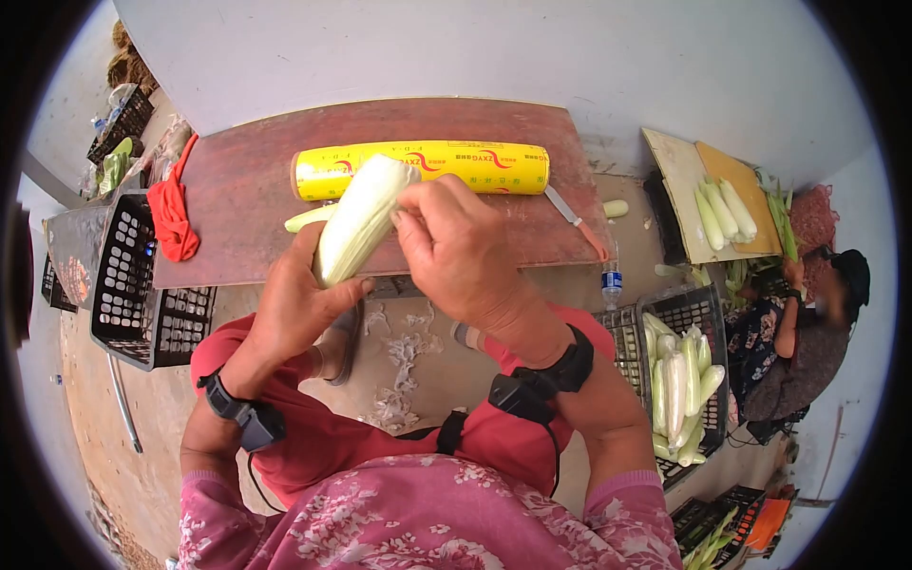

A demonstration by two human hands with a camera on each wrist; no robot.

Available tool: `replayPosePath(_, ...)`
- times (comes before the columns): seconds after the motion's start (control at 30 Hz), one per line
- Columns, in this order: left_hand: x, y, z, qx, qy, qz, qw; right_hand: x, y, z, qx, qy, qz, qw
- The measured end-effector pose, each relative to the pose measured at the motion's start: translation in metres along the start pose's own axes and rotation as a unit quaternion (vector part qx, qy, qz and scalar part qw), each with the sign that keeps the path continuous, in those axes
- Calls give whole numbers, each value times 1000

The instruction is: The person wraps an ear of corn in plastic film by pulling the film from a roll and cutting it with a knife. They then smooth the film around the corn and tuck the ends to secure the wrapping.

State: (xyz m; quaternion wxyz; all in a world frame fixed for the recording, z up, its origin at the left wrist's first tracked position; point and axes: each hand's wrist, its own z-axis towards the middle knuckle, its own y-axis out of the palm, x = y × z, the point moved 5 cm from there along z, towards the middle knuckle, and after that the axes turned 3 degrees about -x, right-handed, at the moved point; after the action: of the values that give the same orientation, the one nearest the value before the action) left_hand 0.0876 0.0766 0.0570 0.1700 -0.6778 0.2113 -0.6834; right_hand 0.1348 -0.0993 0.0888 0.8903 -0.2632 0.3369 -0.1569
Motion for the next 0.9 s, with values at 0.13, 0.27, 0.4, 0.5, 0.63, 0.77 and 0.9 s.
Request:
replayPosePath(0.13,2,3,-1,42,53,64,996,-4,4,0,21,-30,-62,997)
replayPosePath(0.27,3,6,-3,81,86,116,986,-4,7,0,9,-23,-93,995)
replayPosePath(0.4,2,6,-4,57,92,125,986,-1,12,-2,-1,-27,-112,993)
replayPosePath(0.5,0,6,-3,49,97,103,989,2,11,-1,-4,-33,-125,992)
replayPosePath(0.63,1,6,-2,23,94,47,994,9,10,1,-3,-20,-130,991)
replayPosePath(0.77,-9,14,4,-31,113,-68,991,17,13,1,-19,15,-101,995)
replayPosePath(0.9,-26,23,3,-182,-131,-268,937,49,21,5,-20,80,-19,996)
